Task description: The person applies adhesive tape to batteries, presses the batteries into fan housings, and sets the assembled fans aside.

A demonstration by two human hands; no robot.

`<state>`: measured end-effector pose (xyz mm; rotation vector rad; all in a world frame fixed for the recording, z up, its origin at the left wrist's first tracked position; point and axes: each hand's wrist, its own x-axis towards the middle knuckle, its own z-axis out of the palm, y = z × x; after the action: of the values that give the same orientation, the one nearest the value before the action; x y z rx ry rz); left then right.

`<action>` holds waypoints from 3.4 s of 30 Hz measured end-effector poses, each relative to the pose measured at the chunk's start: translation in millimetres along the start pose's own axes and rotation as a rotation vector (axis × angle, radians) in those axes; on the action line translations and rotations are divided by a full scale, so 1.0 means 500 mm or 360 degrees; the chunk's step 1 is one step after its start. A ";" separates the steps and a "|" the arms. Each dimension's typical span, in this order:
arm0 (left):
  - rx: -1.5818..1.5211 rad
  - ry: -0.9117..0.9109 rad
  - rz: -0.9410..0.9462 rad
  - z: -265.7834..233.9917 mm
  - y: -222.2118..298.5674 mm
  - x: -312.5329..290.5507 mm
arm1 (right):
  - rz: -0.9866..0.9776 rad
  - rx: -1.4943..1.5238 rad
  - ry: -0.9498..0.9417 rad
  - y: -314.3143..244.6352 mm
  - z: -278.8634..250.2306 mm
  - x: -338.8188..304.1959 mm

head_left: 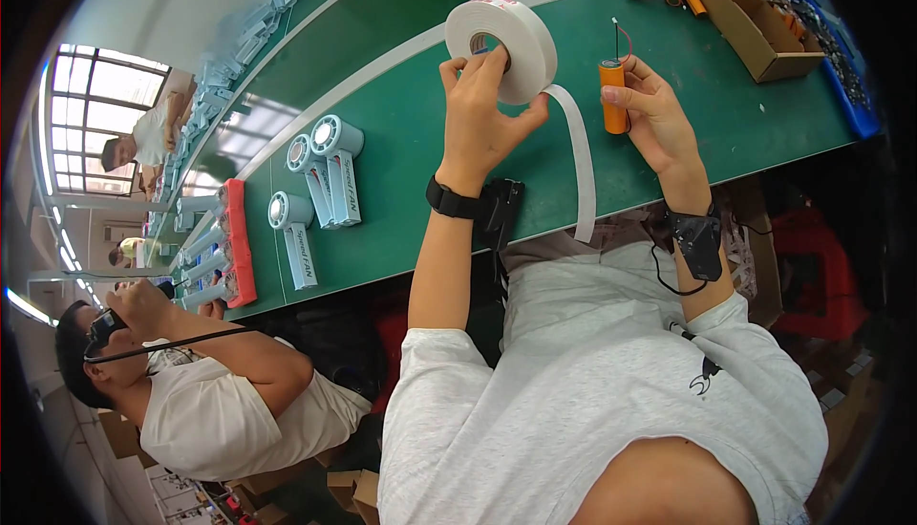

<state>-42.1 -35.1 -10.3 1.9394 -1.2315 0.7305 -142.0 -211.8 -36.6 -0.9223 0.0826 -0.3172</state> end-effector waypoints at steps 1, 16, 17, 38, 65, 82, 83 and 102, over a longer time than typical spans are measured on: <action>0.0003 -0.0003 0.0007 0.000 -0.001 0.000 | -0.0001 -0.0023 -0.0013 0.001 -0.002 0.001; -0.0042 0.0055 -0.0111 0.004 0.027 -0.014 | -0.0808 -0.0759 -0.0107 -0.100 0.067 0.003; -0.0064 0.0074 -0.0082 0.003 0.033 -0.009 | -0.0765 -0.0660 -0.0141 -0.099 0.080 -0.001; 0.0289 -0.0129 -0.0315 0.033 0.055 0.012 | -0.0545 0.0022 0.0330 -0.029 0.082 0.096; 0.1106 -0.1334 -0.1085 -0.314 -0.269 -0.047 | -0.0326 0.0098 -0.0236 -0.119 -0.034 0.036; 0.0296 -0.0878 -0.0357 -0.235 0.023 -0.046 | -0.0405 -0.1035 -0.0802 -0.075 0.144 -0.045; 0.0284 -0.1037 -0.0260 -0.247 0.022 -0.041 | -0.0394 -0.1045 -0.0807 -0.069 0.153 -0.045; 0.0072 -0.0714 -0.0111 -0.178 0.003 -0.111 | -0.0639 -0.1550 -0.1141 -0.001 0.177 -0.023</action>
<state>-72.4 65.0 -0.2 2.2483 -1.4049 0.2933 -134.9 -140.7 16.6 -1.9793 -0.6727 -0.2953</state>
